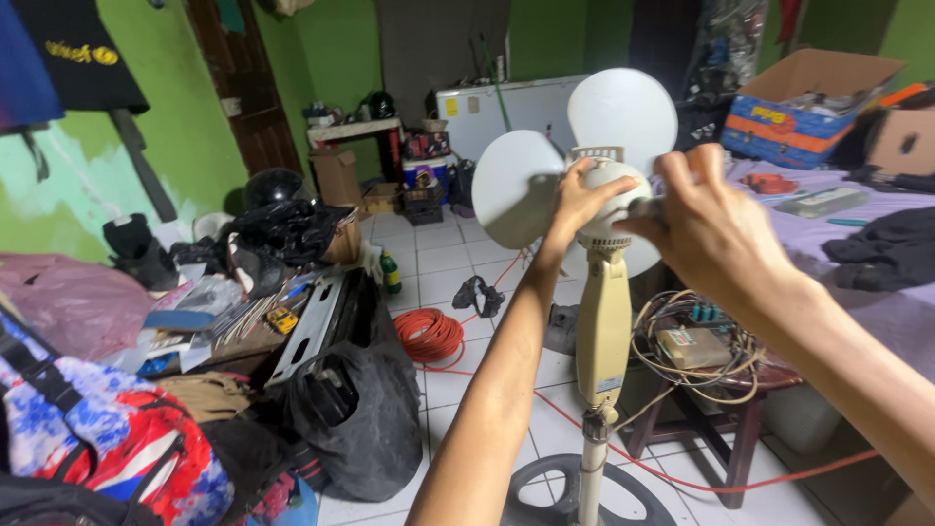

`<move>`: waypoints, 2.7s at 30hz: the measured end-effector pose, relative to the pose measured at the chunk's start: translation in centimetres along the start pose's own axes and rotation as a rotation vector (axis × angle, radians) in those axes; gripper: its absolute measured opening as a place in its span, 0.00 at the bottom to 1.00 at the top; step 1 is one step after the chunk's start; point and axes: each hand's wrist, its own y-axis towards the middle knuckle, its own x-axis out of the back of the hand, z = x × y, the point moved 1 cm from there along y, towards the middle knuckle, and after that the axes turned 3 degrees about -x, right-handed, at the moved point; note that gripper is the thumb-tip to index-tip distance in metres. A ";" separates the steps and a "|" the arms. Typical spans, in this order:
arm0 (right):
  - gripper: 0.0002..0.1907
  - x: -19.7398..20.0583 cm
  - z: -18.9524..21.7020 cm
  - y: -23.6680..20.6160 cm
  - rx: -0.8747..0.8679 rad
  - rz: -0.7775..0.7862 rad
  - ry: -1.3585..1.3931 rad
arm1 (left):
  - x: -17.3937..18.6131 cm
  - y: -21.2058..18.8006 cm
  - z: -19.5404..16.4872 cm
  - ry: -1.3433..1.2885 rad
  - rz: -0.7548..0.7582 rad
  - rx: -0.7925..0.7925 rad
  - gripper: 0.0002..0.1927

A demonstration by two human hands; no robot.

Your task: The person uses a screwdriver to unscrew and loosen the rear housing of a standing fan, steadying the motor housing with the other hand. They reposition the fan, work on the front grille screws, and finally handle a bundle of wires and parts on a small table.

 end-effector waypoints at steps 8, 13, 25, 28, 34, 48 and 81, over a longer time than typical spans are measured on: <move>0.14 -2.8 -0.8 0.1 0.003 0.018 0.024 | 0.1 -0.4 -1.2 -0.046 0.041 0.014 0.60; 0.24 -2.3 -1.0 -0.3 0.058 -0.109 0.211 | 1.0 -1.1 -2.5 0.005 0.037 0.043 0.60; 0.27 -1.9 -1.6 -0.1 -0.355 0.254 -0.125 | -0.3 -1.0 -1.9 -0.024 -0.007 0.001 0.59; 0.22 -1.6 -0.4 -0.9 -0.336 0.046 0.123 | -0.2 -1.1 -1.5 -0.014 -0.033 -0.016 0.58; 0.14 -1.2 2.2 -3.5 -0.106 -0.161 0.298 | 0.1 -1.1 -1.1 -0.012 -0.013 -0.040 0.58; 0.17 -1.7 -0.1 -4.6 -0.282 0.057 0.293 | 0.7 -1.5 -0.6 -0.038 0.070 0.031 0.56; 0.29 -11.1 -7.3 -14.9 -1.309 0.744 0.847 | 0.7 -6.2 -1.6 0.102 0.068 0.137 0.62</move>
